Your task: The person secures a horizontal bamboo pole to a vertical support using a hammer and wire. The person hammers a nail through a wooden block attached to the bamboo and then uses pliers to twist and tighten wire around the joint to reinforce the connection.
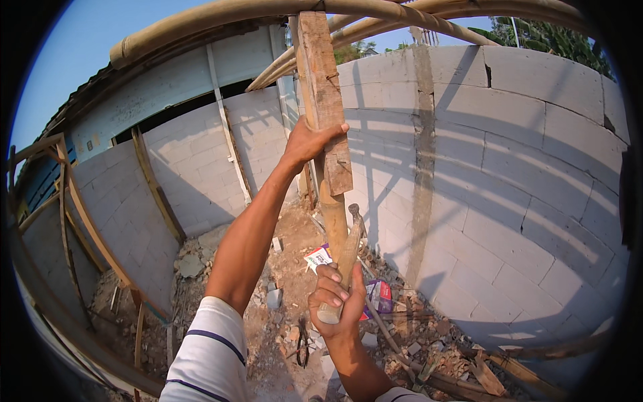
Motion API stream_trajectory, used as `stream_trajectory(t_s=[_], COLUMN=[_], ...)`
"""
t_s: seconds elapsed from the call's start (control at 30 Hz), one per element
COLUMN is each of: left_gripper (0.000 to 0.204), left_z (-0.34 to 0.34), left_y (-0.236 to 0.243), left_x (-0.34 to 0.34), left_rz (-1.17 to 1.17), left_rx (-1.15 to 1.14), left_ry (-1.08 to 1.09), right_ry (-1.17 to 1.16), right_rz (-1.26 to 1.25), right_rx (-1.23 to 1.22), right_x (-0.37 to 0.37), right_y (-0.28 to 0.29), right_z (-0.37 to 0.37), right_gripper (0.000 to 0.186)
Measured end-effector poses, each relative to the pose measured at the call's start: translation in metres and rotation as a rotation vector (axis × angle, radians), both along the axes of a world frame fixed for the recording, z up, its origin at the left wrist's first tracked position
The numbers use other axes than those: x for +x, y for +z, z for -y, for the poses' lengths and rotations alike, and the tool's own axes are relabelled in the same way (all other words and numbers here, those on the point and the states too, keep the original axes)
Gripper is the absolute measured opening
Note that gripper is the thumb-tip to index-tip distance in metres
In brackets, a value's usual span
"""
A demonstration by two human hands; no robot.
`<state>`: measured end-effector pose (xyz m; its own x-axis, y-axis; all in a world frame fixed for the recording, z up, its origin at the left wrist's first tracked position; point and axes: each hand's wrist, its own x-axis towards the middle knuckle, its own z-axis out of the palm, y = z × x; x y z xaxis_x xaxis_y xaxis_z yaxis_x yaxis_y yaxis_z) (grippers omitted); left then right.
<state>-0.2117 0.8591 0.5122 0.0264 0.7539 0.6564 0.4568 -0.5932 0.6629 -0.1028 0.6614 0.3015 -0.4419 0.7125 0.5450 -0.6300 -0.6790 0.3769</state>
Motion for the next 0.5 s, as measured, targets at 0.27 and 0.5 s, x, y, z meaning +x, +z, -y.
stream_trajectory(t_s=[0.27,0.5], left_gripper=[0.08,0.073], left_z=[0.006,0.0], left_y=[0.001,-0.003], left_x=[0.007,0.003], left_rz=[0.003,-0.006], left_rx=[-0.003,-0.037], left_ry=[-0.029,0.035], right_ry=[0.04,-0.052], right_rz=[-0.087,0.339], right_rx=[-0.283,-0.052], right_x=[0.003,0.001], right_y=[0.011,-0.005], right_z=[0.01,0.008], right_gripper=[0.045,0.048])
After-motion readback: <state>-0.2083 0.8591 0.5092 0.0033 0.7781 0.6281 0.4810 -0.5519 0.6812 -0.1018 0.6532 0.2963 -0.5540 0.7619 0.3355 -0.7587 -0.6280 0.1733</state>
